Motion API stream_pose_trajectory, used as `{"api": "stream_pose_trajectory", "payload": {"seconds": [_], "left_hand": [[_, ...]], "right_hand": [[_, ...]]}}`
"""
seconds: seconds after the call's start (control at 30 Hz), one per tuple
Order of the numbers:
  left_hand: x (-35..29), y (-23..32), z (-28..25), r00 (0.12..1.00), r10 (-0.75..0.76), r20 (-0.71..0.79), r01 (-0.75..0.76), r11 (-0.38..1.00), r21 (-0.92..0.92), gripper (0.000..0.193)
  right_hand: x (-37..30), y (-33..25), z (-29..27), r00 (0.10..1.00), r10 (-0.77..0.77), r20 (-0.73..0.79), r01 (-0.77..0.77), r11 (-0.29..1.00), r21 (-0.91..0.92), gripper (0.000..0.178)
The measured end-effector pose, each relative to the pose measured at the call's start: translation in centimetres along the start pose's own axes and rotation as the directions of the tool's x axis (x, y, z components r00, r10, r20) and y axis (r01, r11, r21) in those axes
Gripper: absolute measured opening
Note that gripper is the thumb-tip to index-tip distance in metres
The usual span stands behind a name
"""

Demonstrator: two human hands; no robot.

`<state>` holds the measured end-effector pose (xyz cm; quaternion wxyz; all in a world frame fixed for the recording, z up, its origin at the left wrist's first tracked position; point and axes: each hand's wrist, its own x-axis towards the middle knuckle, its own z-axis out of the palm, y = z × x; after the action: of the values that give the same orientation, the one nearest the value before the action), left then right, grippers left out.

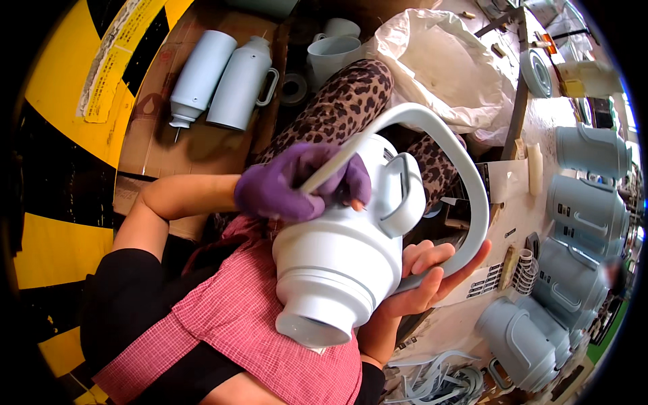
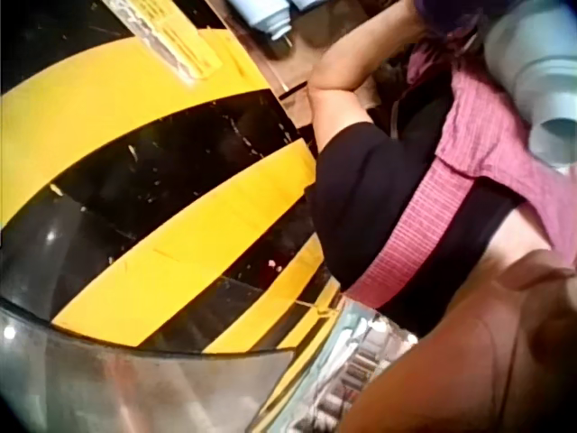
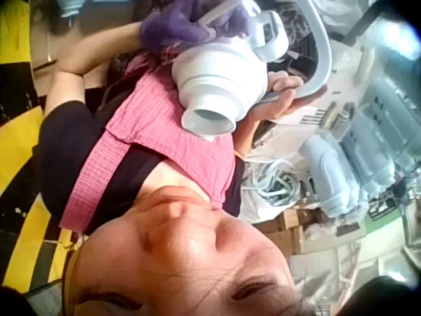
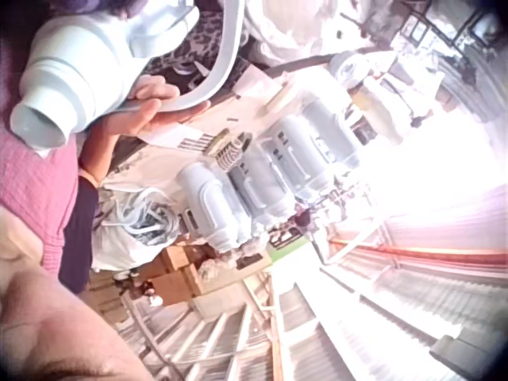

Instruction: The person assembles thermoses by attaching bases and handles, inserting silicone seals into the openings, and peeling and applying labels to the outer casings before setting them on the table.

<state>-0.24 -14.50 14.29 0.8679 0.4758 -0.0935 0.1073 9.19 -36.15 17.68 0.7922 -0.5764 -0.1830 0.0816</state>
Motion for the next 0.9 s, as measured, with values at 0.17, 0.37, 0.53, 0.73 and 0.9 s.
{"api": "stream_pose_trajectory", "payload": {"seconds": [0.17,0.37,0.53,0.73,0.9], "left_hand": [[0.4,1.0,1.4,0.957,-0.185,-0.223,0.169,0.982,-0.090,0.018],[0.2,-0.1,3.3,0.958,-0.093,-0.273,0.092,0.996,-0.014,0.029],[1.6,1.2,0.5,0.987,-0.158,0.037,0.162,0.974,-0.159,0.046],[1.8,-3.0,0.8,0.894,0.439,-0.092,-0.386,0.856,0.343,0.064],[4.1,2.6,-1.3,0.939,0.237,0.250,-0.248,0.969,0.012,0.055]], "right_hand": [[0.9,0.8,0.1,0.998,0.063,-0.008,-0.062,0.998,0.029,0.074],[1.2,0.4,-0.7,0.997,0.076,-0.006,-0.077,0.996,-0.036,0.069],[0.9,1.5,-0.6,0.995,0.101,0.002,-0.101,0.994,-0.032,0.069],[-0.1,1.6,-1.0,0.978,-0.203,0.053,0.210,0.952,-0.221,0.062],[4.0,2.7,1.2,0.939,-0.290,0.188,0.179,0.874,0.453,0.074]]}}
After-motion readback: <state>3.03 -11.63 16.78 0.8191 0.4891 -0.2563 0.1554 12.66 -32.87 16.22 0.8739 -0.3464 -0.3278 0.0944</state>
